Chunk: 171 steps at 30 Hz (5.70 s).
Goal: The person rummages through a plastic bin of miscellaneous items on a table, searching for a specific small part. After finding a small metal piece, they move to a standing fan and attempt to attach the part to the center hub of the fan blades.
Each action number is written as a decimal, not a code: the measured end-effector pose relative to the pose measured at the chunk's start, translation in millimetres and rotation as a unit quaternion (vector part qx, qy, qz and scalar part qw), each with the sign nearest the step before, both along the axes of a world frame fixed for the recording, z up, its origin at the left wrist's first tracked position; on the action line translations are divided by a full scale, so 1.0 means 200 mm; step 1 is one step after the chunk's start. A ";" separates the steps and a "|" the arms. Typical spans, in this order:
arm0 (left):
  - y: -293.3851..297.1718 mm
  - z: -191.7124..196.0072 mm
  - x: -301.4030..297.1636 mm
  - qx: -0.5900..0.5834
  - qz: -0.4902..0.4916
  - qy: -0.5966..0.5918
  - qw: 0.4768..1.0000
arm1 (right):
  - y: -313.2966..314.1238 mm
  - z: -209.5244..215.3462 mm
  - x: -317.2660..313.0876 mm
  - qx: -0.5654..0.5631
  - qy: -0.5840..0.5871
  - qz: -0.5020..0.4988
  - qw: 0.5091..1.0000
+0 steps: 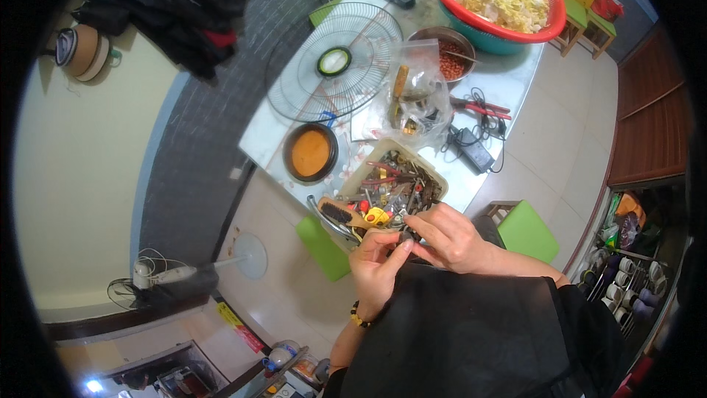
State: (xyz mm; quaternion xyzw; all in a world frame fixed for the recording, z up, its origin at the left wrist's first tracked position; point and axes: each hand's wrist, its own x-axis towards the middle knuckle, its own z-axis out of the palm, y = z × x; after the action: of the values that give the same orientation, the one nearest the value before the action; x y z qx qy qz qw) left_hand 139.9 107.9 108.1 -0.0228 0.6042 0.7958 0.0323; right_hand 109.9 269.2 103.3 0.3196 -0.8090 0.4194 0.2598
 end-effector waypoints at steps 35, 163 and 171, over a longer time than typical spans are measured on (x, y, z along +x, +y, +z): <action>-0.04 -0.04 -0.04 -0.052 0.002 -0.013 0.999 | 0.03 0.00 -0.05 -0.092 -0.245 0.126 0.957; -0.07 -0.11 0.02 0.097 -0.030 -0.037 0.994 | -0.04 -0.06 0.03 -0.425 -0.633 0.228 0.606; -0.06 -0.06 -0.01 0.079 -0.051 -0.011 0.995 | -0.03 -0.05 0.02 -0.420 -0.630 0.222 0.614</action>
State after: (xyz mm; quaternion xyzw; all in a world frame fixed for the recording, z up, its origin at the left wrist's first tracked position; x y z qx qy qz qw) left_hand 138.4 95.5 96.9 0.0013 0.5391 0.8383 0.0811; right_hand 113.6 262.6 94.0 0.0030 -0.4137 0.8563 -0.3091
